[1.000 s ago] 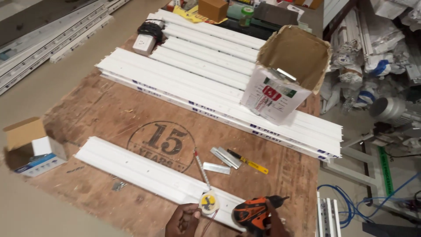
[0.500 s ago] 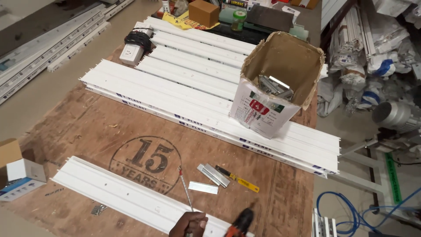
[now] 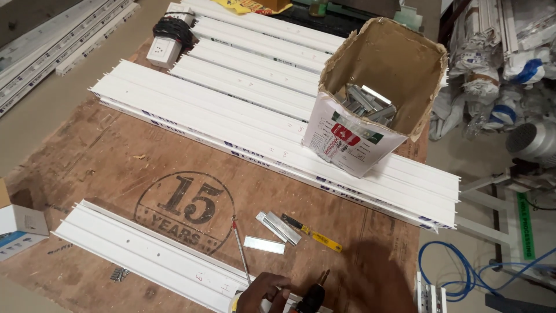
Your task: Measuring, marking, and drilling white plastic frame components using a tape measure, pencil, and power drill.
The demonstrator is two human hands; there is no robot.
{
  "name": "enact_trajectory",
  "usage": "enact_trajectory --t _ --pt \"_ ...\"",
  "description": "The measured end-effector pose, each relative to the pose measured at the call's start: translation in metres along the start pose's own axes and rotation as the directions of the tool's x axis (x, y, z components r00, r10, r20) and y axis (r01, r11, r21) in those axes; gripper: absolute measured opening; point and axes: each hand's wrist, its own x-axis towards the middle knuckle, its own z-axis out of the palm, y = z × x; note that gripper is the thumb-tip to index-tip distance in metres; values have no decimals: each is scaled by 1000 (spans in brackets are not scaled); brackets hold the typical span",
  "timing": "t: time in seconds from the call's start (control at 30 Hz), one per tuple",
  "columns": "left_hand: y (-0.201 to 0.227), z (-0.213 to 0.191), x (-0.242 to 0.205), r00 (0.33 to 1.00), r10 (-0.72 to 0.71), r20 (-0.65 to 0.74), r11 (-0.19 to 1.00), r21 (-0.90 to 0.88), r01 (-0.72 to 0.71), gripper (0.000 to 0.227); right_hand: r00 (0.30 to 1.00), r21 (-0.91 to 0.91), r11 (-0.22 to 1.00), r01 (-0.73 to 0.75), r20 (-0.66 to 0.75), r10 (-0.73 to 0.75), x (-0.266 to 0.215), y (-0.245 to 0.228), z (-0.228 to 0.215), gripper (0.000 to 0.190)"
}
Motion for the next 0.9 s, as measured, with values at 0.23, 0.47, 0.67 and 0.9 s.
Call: enact_trajectory --t 0.23,0.47,0.67,0.9 --pt "4 -7 5 999 47 4 994 101 -47 9 902 -641 746 182 -194 -386 183 105 -16 63" --pt "0 -13 -4 998 -28 -59 998 49 31 7 963 -656 739 155 -65 -260 196 113 -17 61" --pt "9 -10 -5 996 -66 -55 997 38 68 6 990 -625 775 89 139 -1 146 79 -8 53" --pt "31 -19 4 991 -117 69 992 53 113 11 779 -742 475 472 99 -619 145 82 -20 122"
